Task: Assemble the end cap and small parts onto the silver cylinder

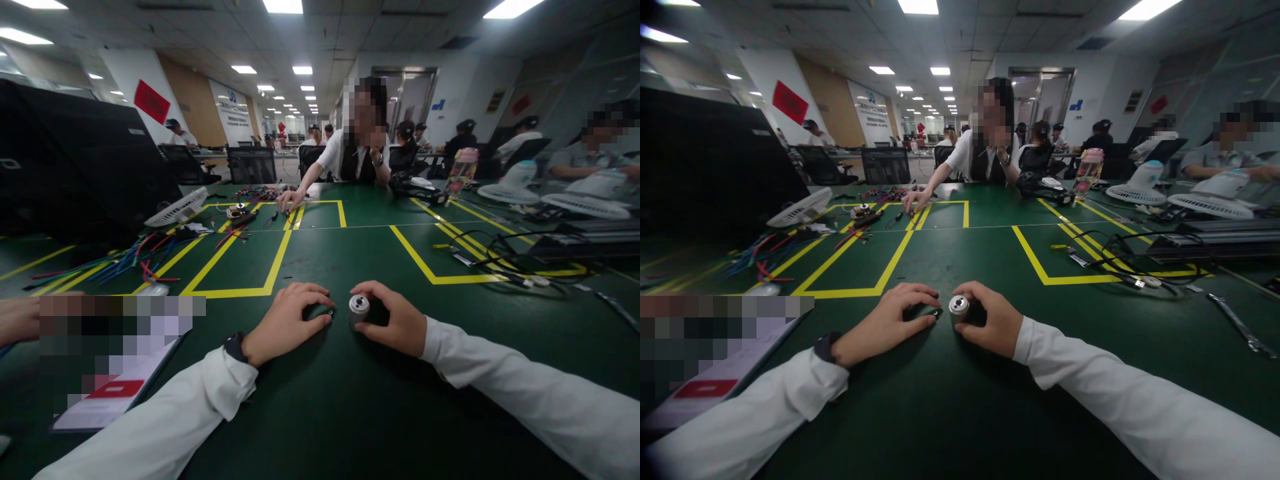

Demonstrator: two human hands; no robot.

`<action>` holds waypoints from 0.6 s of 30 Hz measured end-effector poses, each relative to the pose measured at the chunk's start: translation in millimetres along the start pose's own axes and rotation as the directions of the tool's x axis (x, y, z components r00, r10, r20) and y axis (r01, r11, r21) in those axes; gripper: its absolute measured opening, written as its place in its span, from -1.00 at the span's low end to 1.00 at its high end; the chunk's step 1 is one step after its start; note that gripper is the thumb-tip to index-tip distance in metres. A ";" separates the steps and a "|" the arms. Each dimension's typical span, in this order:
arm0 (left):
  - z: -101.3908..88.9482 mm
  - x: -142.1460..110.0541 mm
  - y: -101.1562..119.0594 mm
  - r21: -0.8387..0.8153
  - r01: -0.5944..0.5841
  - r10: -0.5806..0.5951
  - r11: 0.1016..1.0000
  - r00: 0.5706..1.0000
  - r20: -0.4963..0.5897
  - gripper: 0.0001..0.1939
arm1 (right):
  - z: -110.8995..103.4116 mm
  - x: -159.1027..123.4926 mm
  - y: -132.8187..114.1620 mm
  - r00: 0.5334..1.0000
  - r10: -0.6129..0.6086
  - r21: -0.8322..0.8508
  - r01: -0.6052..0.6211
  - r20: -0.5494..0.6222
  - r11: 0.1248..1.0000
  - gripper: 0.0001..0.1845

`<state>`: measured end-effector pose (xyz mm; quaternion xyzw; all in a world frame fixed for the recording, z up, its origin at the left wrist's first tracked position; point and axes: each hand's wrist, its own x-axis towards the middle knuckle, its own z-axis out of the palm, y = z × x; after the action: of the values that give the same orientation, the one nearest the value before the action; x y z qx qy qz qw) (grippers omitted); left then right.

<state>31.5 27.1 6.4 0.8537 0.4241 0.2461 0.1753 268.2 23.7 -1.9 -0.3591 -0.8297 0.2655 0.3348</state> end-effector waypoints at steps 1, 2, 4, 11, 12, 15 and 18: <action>0.8 1.0 0.4 -0.017 -0.003 0.003 1.000 1.000 -0.007 -0.82 | 0.4 0.2 0.2 1.000 0.011 0.002 -0.011 0.004 1.000 -0.48; 1.8 2.3 1.4 -0.052 -0.008 0.006 0.999 1.000 -0.025 -0.84 | 0.8 0.5 0.5 1.000 0.020 0.003 -0.020 0.010 1.000 -0.49; 3.6 5.7 6.0 -0.166 -0.019 0.003 0.986 0.996 -0.092 -0.85 | 1.5 1.2 1.2 0.999 0.035 -0.001 -0.035 0.016 0.999 -0.53; 8.9 15.1 32.9 -0.344 -0.099 0.031 0.934 0.980 -0.198 -0.85 | 3.0 4.5 5.0 1.000 -0.026 -0.026 0.027 0.017 0.999 -0.55; 9.5 15.4 34.9 -0.344 -0.106 0.037 0.933 0.979 -0.200 -0.85 | 2.8 4.7 5.4 0.999 -0.031 -0.025 0.031 0.023 0.999 -0.55; 10.6 15.6 37.1 -0.349 -0.113 0.037 0.930 0.975 -0.218 -0.86 | 2.0 5.2 5.9 0.999 -0.033 -0.029 0.034 0.042 0.999 -0.55; 10.8 16.0 37.0 -0.376 -0.084 0.000 0.923 0.976 -0.216 -0.85 | 2.0 5.3 5.6 0.998 -0.035 -0.029 0.037 0.046 0.999 -0.55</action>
<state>69.5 17.7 20.7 0.7807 0.3656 0.4176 0.2872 266.3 30.8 -5.0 -0.3431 -0.8473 0.2550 0.3153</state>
